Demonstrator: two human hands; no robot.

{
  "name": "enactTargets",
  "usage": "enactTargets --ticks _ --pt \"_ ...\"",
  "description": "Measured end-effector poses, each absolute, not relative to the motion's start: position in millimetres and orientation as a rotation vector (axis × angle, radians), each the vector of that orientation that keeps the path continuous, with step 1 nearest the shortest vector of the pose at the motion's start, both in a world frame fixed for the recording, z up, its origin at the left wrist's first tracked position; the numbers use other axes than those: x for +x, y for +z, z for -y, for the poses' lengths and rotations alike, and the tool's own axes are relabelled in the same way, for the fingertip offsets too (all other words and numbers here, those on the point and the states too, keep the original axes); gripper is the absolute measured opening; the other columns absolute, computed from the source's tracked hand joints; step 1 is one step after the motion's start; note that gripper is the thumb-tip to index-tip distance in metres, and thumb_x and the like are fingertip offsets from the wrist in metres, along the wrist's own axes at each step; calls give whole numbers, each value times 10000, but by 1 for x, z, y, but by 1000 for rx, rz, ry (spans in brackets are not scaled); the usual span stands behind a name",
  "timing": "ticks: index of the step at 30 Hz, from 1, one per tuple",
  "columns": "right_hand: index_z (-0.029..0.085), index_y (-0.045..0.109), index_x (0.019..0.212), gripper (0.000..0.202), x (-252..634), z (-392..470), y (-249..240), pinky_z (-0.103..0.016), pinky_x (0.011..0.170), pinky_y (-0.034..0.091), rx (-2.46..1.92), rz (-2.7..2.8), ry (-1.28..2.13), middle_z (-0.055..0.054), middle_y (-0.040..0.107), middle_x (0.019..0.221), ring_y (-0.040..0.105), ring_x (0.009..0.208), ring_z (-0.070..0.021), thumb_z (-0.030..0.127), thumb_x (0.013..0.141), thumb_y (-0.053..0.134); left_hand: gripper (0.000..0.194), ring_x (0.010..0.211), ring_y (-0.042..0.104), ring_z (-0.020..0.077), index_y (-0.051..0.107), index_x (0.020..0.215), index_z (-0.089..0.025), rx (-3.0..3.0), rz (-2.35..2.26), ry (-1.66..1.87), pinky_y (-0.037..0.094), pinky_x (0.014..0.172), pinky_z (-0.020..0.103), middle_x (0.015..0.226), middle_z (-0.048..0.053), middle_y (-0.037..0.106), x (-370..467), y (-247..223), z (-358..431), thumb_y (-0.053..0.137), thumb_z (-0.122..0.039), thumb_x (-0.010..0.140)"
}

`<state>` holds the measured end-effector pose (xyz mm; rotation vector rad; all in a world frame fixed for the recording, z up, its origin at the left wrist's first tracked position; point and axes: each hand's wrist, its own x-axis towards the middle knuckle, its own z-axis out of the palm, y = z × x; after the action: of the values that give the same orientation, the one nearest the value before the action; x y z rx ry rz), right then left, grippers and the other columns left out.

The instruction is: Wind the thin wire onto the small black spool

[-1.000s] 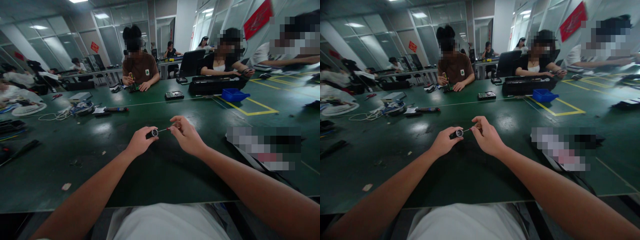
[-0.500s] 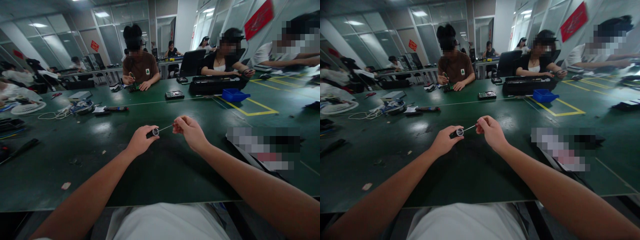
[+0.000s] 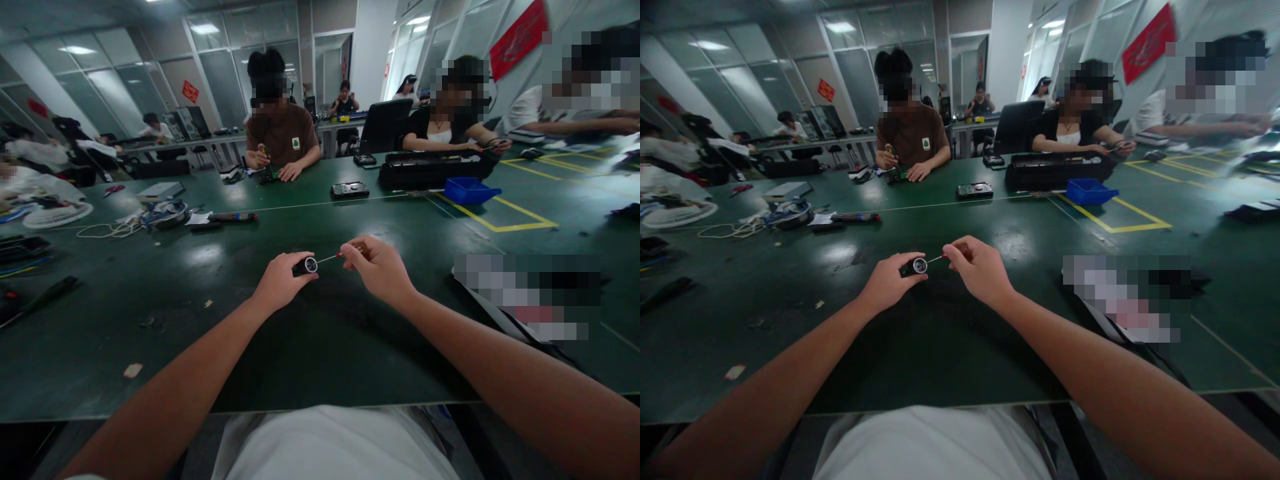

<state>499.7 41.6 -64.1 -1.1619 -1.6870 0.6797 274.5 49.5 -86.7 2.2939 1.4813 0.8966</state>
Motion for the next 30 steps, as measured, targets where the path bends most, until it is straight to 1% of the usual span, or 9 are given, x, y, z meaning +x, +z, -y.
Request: enactTargets --ticks 4,7,10,12,15,18,20,26,30 --pt "212 638 661 412 502 -40 -62 -286 518 366 -1256 1766 490 13 621 528 539 487 -135 562 876 634 378 1009 641 256 709 1173 -265 2320 -1443 882 472 960 427 1088 46 722 273 -86 -50 769 -350 809" --pt "211 676 781 318 501 -40 -62 -289 537 390 -1207 1809 493 3 667 613 588 548 -153 497 907 617 382 1041 639 256 706 1179 -266 2330 -1427 861 472 962 421 1118 47 717 273 -87 -50 765 -348 811" --pt "211 670 949 165 501 -39 -63 -299 624 454 -1114 1886 527 -20 721 788 655 700 -177 348 933 580 386 1064 639 252 701 1187 -254 2330 -1418 858 474 958 409 1140 49 712 272 -89 -51 763 -330 813" --pt "212 659 973 135 501 -38 -62 -309 663 471 -1092 1932 536 -28 725 842 665 750 -185 291 930 559 383 1061 640 250 700 1186 -249 2331 -1422 855 475 955 408 1135 51 712 272 -90 -52 760 -325 816" --pt "205 667 989 181 501 -38 -60 -309 652 465 -1139 1951 572 -23 717 802 663 719 -183 314 948 528 384 1064 639 253 701 1186 -250 2343 -1412 845 476 957 412 1140 54 710 271 -90 -52 762 -328 815" --pt "195 689 926 347 501 -39 -58 -305 595 425 -1220 1943 592 0 652 633 619 594 -169 414 1001 431 385 1069 639 256 701 1187 -251 2348 -1417 845 474 962 414 1149 55 710 271 -89 -52 764 -325 814" --pt "190 697 895 404 502 -41 -58 -307 582 406 -1254 1944 574 3 621 591 589 557 -165 427 1013 392 377 1065 641 256 706 1178 -249 2350 -1426 845 473 958 413 1145 53 713 272 -89 -51 766 -323 813" --pt "188 634 1150 269 501 -43 -64 -297 647 437 -1133 2011 566 -41 714 873 618 699 -169 288 971 461 377 1065 642 237 703 1182 -237 2333 -1443 849 468 963 384 1139 40 713 271 -89 -52 765 -304 817" --pt "189 648 1115 251 501 -40 -63 -294 660 438 -1140 2020 614 -41 712 869 635 745 -177 279 959 473 380 1054 644 232 703 1188 -244 2310 -1455 857 474 952 371 1131 38 712 270 -88 -51 762 -307 818"
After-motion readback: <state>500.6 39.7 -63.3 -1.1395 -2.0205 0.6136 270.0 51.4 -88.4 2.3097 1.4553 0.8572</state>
